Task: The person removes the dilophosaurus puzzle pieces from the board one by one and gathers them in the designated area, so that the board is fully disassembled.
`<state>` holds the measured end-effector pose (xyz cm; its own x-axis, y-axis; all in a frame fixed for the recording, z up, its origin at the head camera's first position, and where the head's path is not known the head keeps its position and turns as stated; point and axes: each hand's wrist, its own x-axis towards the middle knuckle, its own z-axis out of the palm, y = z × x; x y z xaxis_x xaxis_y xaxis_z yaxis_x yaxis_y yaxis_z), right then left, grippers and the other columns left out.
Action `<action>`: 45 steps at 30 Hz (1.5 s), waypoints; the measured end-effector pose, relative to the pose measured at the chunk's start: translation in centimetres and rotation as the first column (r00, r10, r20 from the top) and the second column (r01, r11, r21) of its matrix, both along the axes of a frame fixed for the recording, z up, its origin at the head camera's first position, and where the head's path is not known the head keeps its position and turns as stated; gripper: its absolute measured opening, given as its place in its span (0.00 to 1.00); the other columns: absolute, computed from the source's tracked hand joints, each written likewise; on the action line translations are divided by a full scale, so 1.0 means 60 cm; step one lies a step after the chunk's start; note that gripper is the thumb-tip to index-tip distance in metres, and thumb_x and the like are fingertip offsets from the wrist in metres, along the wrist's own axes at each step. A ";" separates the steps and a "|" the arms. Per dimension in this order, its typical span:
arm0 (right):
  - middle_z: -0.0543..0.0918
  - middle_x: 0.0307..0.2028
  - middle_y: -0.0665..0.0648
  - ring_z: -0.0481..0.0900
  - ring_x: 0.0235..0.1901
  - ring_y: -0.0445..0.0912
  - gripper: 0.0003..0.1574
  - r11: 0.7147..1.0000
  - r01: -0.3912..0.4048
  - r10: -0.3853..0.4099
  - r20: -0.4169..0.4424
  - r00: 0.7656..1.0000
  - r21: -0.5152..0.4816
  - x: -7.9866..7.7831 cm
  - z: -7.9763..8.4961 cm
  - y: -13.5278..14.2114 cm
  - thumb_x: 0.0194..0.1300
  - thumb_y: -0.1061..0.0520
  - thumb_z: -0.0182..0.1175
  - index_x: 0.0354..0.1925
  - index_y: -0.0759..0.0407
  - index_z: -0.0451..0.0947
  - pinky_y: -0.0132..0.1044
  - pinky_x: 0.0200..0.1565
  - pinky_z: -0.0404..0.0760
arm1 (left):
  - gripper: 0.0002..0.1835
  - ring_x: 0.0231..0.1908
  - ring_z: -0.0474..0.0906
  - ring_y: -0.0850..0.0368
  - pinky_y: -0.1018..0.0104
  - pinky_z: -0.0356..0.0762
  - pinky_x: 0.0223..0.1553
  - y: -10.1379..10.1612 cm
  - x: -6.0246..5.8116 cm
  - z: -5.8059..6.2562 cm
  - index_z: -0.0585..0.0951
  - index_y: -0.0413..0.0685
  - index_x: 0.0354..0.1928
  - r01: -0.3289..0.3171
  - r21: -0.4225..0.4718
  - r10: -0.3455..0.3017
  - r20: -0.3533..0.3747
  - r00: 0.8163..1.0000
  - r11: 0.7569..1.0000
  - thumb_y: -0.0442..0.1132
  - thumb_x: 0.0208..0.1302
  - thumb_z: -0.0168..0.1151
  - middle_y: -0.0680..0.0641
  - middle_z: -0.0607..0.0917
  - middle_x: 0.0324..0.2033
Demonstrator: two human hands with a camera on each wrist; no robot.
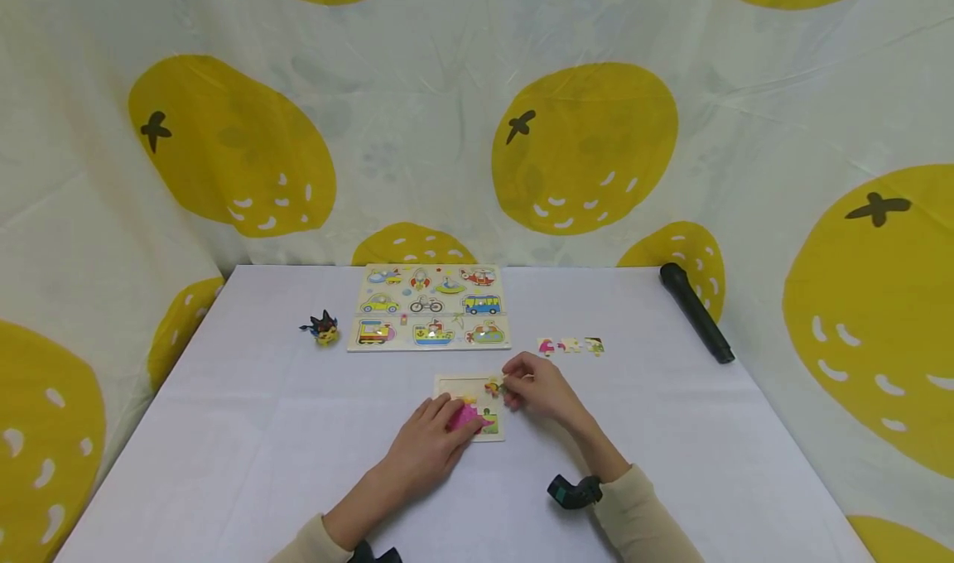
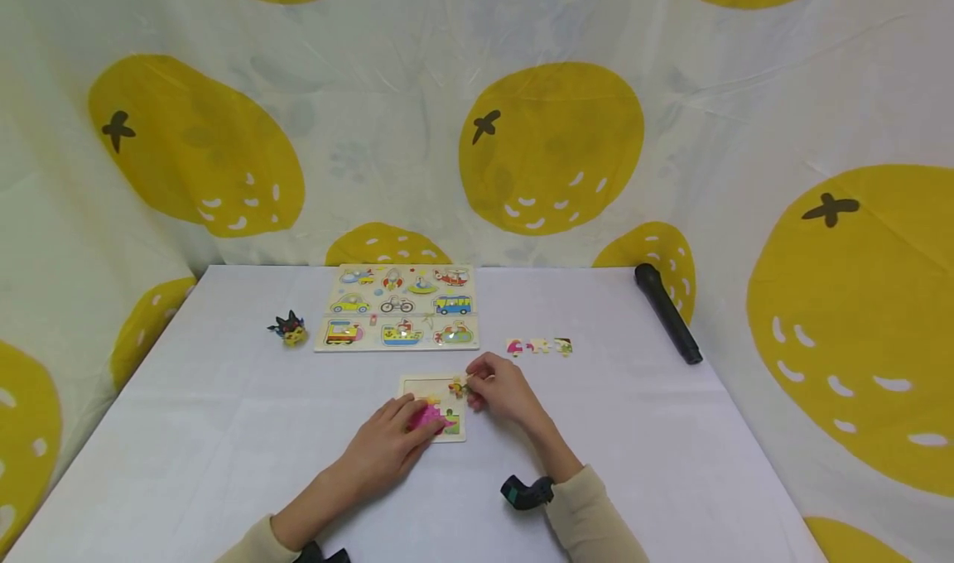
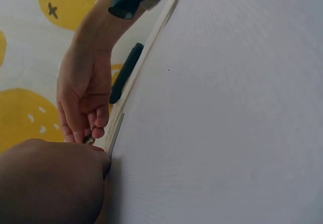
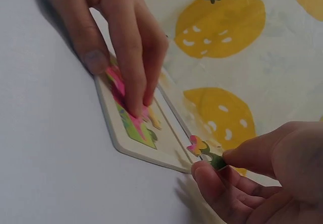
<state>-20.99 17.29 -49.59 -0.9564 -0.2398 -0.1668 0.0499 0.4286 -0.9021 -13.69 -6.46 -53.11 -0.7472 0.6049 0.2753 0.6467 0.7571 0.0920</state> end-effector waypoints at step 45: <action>0.86 0.43 0.66 0.84 0.30 0.44 0.27 0.941 0.328 -0.331 0.017 0.944 0.085 -0.047 0.012 0.194 0.70 0.50 0.63 0.57 0.68 0.76 0.31 0.37 0.86 | 0.20 0.65 0.72 0.42 0.42 0.72 0.66 -0.002 0.001 -0.004 0.77 0.70 0.64 0.001 0.049 -0.002 0.015 1.000 0.999 0.51 0.72 0.57 0.47 0.78 0.60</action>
